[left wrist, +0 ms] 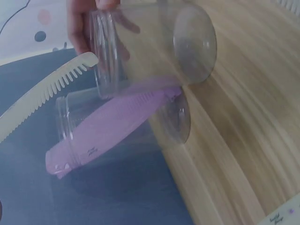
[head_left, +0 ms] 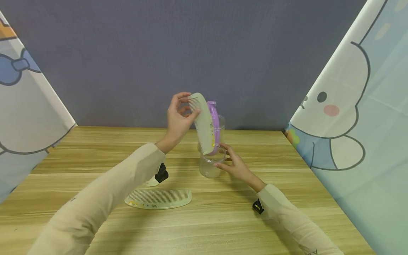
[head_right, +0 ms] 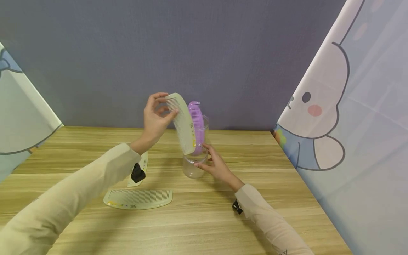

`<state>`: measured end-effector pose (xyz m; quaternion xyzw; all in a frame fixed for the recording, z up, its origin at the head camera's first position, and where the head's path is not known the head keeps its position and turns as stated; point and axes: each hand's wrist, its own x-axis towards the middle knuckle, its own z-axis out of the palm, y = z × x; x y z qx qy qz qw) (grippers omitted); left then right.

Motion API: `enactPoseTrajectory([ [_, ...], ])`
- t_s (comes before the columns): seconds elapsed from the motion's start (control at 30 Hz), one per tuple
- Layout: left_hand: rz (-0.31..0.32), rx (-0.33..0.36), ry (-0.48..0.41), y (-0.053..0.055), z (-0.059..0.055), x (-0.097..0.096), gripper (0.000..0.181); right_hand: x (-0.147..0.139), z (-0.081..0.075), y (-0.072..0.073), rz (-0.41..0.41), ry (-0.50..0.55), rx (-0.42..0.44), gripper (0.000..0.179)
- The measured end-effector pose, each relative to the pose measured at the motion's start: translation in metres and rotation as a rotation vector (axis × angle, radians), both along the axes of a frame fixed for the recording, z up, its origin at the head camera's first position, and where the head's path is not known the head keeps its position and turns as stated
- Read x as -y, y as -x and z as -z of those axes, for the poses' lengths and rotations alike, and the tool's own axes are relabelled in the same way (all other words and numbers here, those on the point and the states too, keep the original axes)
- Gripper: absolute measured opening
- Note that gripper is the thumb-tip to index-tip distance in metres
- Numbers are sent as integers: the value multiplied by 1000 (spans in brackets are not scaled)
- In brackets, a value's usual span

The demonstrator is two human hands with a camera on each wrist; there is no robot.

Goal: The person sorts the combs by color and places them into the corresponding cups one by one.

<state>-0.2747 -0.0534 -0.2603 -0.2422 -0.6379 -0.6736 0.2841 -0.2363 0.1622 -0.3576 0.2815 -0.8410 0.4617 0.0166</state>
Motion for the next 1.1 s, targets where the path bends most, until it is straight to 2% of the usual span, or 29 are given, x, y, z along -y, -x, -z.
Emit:
enactPoseTrajectory([
  [0.2, 19, 13, 20, -2, 7, -8, 50, -1, 0, -1, 5, 1, -1, 70],
  [0.43, 49, 88, 38, -3, 21, -14, 50, 0, 0, 0, -1, 7, 18, 71],
  [0.8, 67, 103, 77, -8, 42, -22, 48, 0, 0, 0, 6, 8, 4, 71],
  [0.97, 82, 112, 92, 5, 66, -25, 49, 1, -1, -1, 7, 11, 4, 70],
  [1.03, 83, 123, 96, 6, 71, -26, 48, 1, -1, -1, 9, 12, 3, 71],
  [1.1, 92, 136, 99, 0, 68, -27, 48, 2, -1, -2, 13, 11, 3, 71],
])
